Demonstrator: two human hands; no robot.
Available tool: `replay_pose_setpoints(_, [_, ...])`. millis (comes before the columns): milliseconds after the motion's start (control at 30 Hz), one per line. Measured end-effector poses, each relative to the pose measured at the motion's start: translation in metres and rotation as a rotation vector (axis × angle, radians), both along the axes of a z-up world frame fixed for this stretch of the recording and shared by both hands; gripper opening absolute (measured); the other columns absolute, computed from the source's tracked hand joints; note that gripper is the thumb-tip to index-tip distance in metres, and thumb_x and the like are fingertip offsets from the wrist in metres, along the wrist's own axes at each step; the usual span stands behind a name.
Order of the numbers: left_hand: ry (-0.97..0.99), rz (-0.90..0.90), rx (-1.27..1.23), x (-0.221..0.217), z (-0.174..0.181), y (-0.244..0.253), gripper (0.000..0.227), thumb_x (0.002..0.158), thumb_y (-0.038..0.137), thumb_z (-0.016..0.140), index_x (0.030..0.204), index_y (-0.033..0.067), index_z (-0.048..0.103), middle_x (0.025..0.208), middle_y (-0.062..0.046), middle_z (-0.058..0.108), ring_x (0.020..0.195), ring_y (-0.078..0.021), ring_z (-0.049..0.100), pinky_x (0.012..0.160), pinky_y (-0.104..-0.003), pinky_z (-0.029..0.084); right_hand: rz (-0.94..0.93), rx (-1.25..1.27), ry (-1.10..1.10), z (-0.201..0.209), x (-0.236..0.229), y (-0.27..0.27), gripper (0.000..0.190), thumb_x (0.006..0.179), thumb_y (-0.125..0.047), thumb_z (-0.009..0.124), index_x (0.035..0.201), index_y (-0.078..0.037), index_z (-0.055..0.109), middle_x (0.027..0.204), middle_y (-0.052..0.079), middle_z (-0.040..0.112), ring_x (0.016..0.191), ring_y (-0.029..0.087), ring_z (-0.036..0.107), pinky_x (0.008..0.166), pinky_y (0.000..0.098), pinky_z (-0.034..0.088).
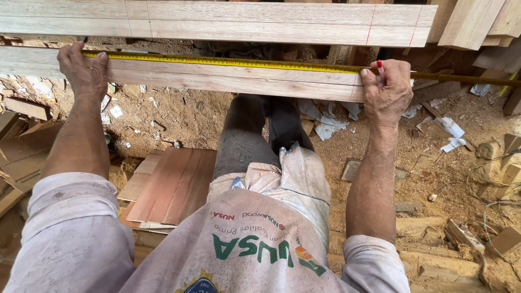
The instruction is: Measuring and marking dimensions on wooden beams using a tape measure, pencil, and a square in a workshop.
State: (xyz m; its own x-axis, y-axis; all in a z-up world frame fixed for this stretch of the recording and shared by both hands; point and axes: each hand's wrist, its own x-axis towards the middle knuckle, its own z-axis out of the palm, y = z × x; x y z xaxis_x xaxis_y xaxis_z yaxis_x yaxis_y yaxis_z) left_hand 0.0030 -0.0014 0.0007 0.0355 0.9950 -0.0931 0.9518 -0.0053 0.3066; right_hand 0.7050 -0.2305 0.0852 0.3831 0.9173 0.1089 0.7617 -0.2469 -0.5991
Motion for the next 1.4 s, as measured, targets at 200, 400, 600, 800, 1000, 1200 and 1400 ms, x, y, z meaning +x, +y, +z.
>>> replay_pose_setpoints(200, [-0.012, 0.028, -0.053, 0.014, 0.016, -0.002, 0.072, 0.109, 0.068, 0.06, 0.144, 0.0061, 0.056, 0.137, -0.023, 0.032, 0.127, -0.0425, 0.031, 0.102, -0.065, 0.041, -0.001, -0.002, -0.008, 0.003, 0.0, 0.001, 0.014, 0.094, -0.016, 0.083, 0.101, -0.009, 0.073, 0.103, 0.006, 0.062, 0.089, 0.022, 0.06, 0.071, 0.0377, 0.05])
replay_pose_setpoints(400, [0.023, 0.06, -0.053, 0.018, 0.017, -0.002, 0.085, 0.102, 0.081, 0.049, 0.146, 0.0084, 0.054, 0.14, -0.026, 0.031, 0.127, -0.0441, 0.032, 0.1, -0.069, 0.041, -0.02, -0.082, 0.012, 0.003, 0.001, 0.001, 0.012, 0.095, -0.016, 0.081, 0.102, -0.012, 0.072, 0.104, 0.005, 0.061, 0.09, 0.021, 0.06, 0.071, 0.0392, 0.052])
replay_pose_setpoints(600, [0.022, 0.168, -0.038, 0.036, 0.023, 0.0, 0.048, 0.09, 0.038, 0.067, 0.13, 0.0144, 0.056, 0.136, -0.02, 0.041, 0.125, -0.0374, 0.041, 0.101, -0.058, 0.042, 0.016, -0.042, -0.025, -0.013, 0.008, -0.002, 0.01, 0.093, -0.012, 0.083, 0.1, -0.012, 0.077, 0.101, 0.004, 0.063, 0.09, 0.02, 0.062, 0.073, 0.0356, 0.052])
replay_pose_setpoints(800, [0.146, 0.147, 0.168, 0.0, -0.038, 0.008, 0.063, 0.079, 0.042, 0.085, 0.13, 0.0127, 0.062, 0.132, -0.016, 0.055, 0.121, -0.0358, 0.05, 0.102, -0.049, 0.043, 0.091, 0.041, -0.196, -0.05, 0.028, -0.012, 0.004, 0.1, -0.017, 0.084, 0.103, -0.015, 0.083, 0.098, 0.001, 0.072, 0.094, 0.02, 0.067, 0.085, 0.0307, 0.056])
replay_pose_setpoints(1000, [0.106, 0.359, -0.079, 0.062, 0.027, -0.007, 0.064, 0.095, 0.039, 0.077, 0.148, 0.016, 0.048, 0.161, -0.022, 0.024, 0.148, -0.0405, 0.029, 0.119, -0.06, 0.03, 0.114, -0.123, -0.183, -0.053, 0.038, -0.019, 0.005, 0.111, -0.017, 0.088, 0.113, -0.014, 0.084, 0.104, 0.004, 0.073, 0.108, 0.024, 0.067, 0.081, 0.039, 0.055])
replay_pose_setpoints(1200, [0.263, 0.328, 0.195, 0.097, -0.009, -0.033, 0.06, 0.087, 0.028, 0.085, 0.139, 0.0298, 0.055, 0.154, -0.018, 0.035, 0.139, -0.0376, 0.044, 0.11, -0.056, 0.049, 0.147, -0.162, -0.159, -0.046, 0.038, -0.017, 0.011, 0.114, -0.013, 0.09, 0.119, -0.007, 0.083, 0.115, 0.012, 0.072, 0.114, 0.028, 0.063, 0.081, 0.042, 0.054])
replay_pose_setpoints(1400, [0.11, 0.03, 0.445, 0.22, 0.042, -0.07, 0.031, 0.089, 0.024, 0.07, 0.118, 0.024, 0.06, 0.132, -0.011, 0.044, 0.115, -0.0294, 0.05, 0.083, -0.038, 0.048, 0.132, -0.197, -0.109, -0.04, 0.035, -0.014, 0.011, 0.111, -0.01, 0.09, 0.117, -0.007, 0.081, 0.115, 0.012, 0.067, 0.112, 0.028, 0.062, 0.079, 0.0425, 0.053])
